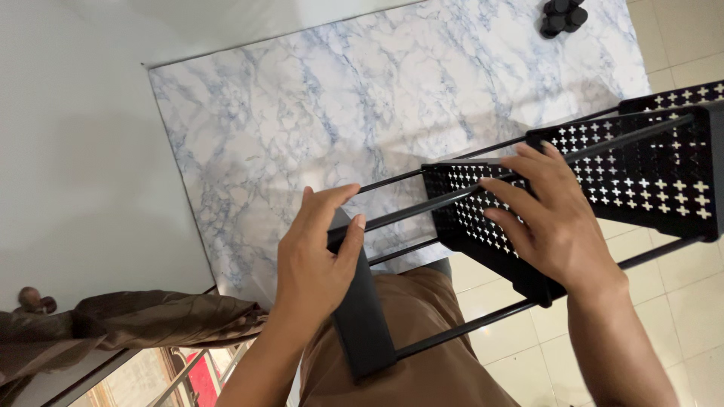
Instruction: The person assembles a black metal shelving unit by hand, connecting frame bars and inserting crossbars. They then attach black plastic feet to the bottom of the frame legs.
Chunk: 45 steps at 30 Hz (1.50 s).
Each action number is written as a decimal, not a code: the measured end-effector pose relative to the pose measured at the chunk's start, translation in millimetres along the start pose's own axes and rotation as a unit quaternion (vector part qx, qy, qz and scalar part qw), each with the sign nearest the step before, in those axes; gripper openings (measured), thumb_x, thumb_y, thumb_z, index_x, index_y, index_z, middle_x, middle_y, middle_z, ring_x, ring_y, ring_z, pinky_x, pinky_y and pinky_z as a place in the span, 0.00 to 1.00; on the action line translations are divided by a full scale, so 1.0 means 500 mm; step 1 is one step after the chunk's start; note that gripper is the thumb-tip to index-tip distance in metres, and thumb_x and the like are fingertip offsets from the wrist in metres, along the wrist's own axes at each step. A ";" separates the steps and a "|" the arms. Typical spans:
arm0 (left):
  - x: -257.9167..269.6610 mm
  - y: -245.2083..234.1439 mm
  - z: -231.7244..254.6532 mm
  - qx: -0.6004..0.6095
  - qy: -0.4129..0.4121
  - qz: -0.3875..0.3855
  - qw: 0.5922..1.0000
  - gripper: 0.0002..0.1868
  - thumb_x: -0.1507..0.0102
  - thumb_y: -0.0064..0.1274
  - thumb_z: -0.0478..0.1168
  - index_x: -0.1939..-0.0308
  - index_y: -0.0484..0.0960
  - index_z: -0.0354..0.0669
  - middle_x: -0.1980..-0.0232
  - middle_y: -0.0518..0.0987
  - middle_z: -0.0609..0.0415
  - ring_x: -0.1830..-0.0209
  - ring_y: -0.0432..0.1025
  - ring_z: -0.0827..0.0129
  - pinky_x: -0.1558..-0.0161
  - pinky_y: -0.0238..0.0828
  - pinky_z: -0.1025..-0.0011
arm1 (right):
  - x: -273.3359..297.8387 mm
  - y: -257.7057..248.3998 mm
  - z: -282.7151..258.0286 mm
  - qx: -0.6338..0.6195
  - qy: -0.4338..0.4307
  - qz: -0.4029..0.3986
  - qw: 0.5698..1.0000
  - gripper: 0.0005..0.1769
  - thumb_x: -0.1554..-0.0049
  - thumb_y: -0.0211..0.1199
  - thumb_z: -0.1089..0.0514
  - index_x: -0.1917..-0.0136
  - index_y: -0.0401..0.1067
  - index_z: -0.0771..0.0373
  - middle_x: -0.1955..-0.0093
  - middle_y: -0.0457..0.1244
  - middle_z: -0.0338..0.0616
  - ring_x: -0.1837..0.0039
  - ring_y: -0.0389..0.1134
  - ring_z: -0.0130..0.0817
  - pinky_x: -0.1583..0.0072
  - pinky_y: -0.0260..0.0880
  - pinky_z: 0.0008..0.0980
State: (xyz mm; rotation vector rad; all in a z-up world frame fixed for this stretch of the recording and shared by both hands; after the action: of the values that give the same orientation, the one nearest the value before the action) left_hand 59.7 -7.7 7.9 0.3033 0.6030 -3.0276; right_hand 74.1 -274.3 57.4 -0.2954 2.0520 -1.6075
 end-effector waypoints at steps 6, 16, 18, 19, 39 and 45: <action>-0.023 -0.005 -0.011 -0.013 0.005 0.009 1.000 0.16 0.35 0.58 0.35 0.44 0.79 0.37 0.47 0.83 0.45 0.44 0.80 0.56 0.27 0.63 0.56 | 0.116 0.007 0.019 -0.081 0.112 0.041 0.990 0.21 0.45 0.69 0.61 0.38 0.74 0.64 0.25 0.57 0.58 0.22 0.59 0.59 0.25 0.65 0.49; -0.045 -0.006 -0.046 -0.009 -0.034 0.014 0.999 0.13 0.32 0.55 0.36 0.45 0.80 0.36 0.47 0.84 0.46 0.44 0.80 0.58 0.42 0.74 0.65 | 0.162 0.039 0.025 -0.053 0.170 0.099 0.979 0.18 0.39 0.67 0.62 0.36 0.74 0.66 0.26 0.60 0.57 0.25 0.65 0.57 0.30 0.69 0.44; -0.042 -0.006 -0.051 -0.006 -0.026 0.019 0.999 0.14 0.32 0.55 0.36 0.43 0.80 0.37 0.43 0.82 0.44 0.40 0.78 0.55 0.39 0.72 0.64 | 0.165 0.042 0.031 -0.075 0.210 0.094 0.970 0.18 0.37 0.66 0.59 0.36 0.73 0.66 0.25 0.60 0.58 0.31 0.69 0.55 0.37 0.72 0.39; -0.037 -0.007 -0.054 -0.005 -0.022 0.022 1.000 0.14 0.31 0.55 0.36 0.42 0.79 0.38 0.41 0.81 0.43 0.38 0.77 0.54 0.37 0.71 0.63 | 0.168 0.041 0.031 -0.059 0.213 0.093 0.971 0.19 0.37 0.65 0.57 0.35 0.73 0.67 0.26 0.60 0.60 0.33 0.69 0.56 0.38 0.72 0.40; 0.226 -0.050 -0.074 0.039 -0.213 0.117 0.969 0.39 0.35 0.52 0.34 0.23 0.52 0.33 0.25 0.60 0.37 0.27 0.60 0.51 0.31 0.60 0.61 | 0.152 0.096 -0.032 -0.016 0.126 0.030 0.991 0.39 0.40 0.65 0.46 0.25 0.63 0.73 0.43 0.67 0.61 0.35 0.66 0.57 0.27 0.57 0.55; 0.214 -0.110 -0.079 -0.262 -0.116 0.145 0.947 0.22 0.29 0.49 0.37 0.30 0.73 0.37 0.22 0.61 0.39 0.21 0.53 0.44 0.23 0.42 0.46 | 0.092 0.112 -0.104 -0.034 0.094 -0.003 0.995 0.44 0.43 0.67 0.40 0.25 0.62 0.71 0.43 0.65 0.66 0.39 0.65 0.61 0.33 0.61 0.54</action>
State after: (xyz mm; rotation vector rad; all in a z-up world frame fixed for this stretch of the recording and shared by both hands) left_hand -41.9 58.1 -28.4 0.0066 1.1772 -2.4540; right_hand 16.3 -236.9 0.8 -0.1808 2.2511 -1.6253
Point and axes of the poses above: each hand's wrist, its own x-axis away from the middle knuckle, its own y-axis out of the palm, z = x × y, the point moved 4 cm from there along -x, towards the middle knuckle
